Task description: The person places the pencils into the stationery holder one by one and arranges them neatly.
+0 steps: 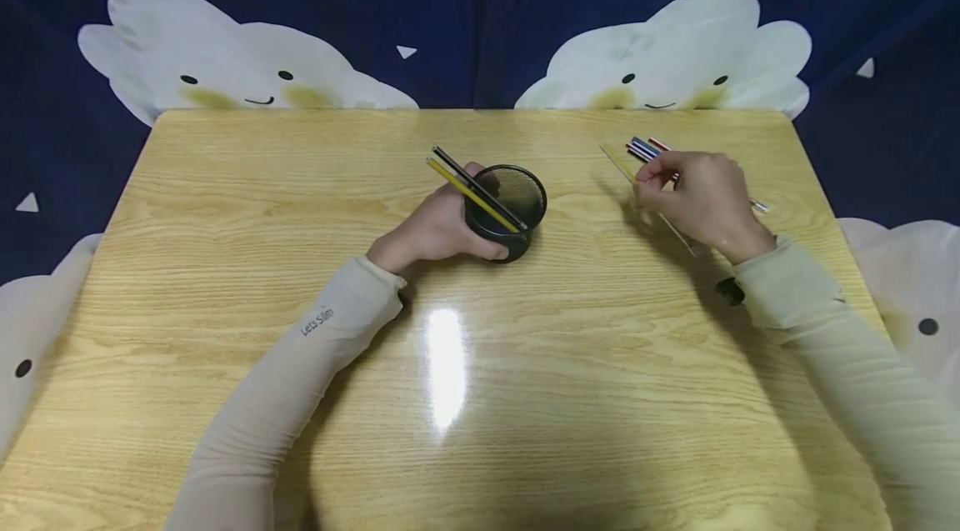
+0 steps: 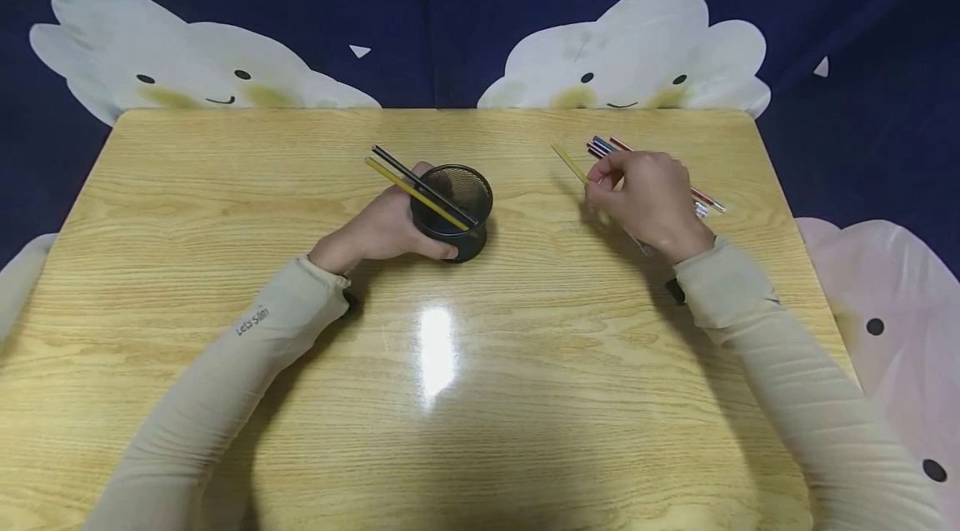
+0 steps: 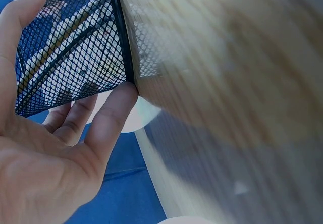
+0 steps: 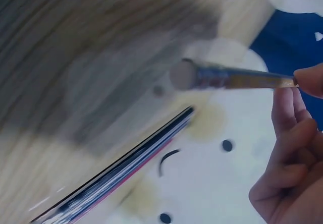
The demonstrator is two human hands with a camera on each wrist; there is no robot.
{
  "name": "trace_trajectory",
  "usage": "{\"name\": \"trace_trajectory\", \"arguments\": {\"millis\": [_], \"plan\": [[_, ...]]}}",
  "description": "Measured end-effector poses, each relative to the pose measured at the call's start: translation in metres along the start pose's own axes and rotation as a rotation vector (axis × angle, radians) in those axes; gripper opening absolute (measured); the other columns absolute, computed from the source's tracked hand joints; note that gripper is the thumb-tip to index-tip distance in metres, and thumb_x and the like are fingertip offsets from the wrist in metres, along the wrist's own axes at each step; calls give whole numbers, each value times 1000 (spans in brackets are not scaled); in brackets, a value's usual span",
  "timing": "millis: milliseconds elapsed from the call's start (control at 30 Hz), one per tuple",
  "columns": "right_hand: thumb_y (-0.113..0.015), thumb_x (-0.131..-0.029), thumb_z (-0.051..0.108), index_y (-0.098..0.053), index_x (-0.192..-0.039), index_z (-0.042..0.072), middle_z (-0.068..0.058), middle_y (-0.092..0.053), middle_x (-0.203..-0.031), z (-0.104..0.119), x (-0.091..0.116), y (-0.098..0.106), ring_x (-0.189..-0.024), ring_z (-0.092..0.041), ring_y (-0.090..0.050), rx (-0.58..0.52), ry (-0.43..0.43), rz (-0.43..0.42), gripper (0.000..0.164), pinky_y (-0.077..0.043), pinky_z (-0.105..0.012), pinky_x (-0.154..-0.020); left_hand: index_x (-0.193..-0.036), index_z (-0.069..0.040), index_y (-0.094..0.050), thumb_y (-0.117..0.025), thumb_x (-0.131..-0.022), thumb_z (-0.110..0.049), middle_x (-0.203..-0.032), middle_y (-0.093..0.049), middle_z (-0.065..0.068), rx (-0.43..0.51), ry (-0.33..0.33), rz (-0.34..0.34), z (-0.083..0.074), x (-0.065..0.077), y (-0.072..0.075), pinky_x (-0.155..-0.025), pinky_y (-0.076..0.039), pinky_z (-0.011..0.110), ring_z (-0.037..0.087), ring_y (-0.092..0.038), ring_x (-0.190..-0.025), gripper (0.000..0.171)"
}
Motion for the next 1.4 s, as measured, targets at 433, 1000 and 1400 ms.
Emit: {"name": "trace_trajectory", "arguments": {"millis": [433, 1000, 1400], "plan": [[-79, -92, 11, -82, -94, 9, 2, -73, -79, 61, -6, 8, -57, -11, -50, -313, 35, -69, 5, -36, -19, -53, -144, -2, -50, -103, -70, -21, -141, -60, 14, -3, 9, 0, 0, 1, 0, -116, -41, 39, 27, -58, -131, 93], [-80, -90, 4, -77, -92, 1, -7, -69, -76, 123, -21, 24, -55, -13, -44, -851, 67, -176, 4, -31, -23, -50, -143, -2, -50, -103, -69, -20, -140, -60, 13, -1, -3, 7, 0, 1, 0, -116, -42, 39, 27, -58, -130, 93], [-77, -92, 10, -72, -92, -11, -7, -71, -81, 145, -34, 24, -58, -11, -50, -869, 314, -315, 22, -30, -21, -50, -142, 0, -51, -103, -69, -18, -134, -59, 13, 30, -19, 5, 0, -1, 0, -113, -42, 37, 26, -58, -125, 91]]}}
Point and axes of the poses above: each hand's wrist, its own x-axis away from the middle knuckle, its own y-axis out of the back of the hand, z = x × y, the point moved 5 cm from there along -x, towards the middle knuckle
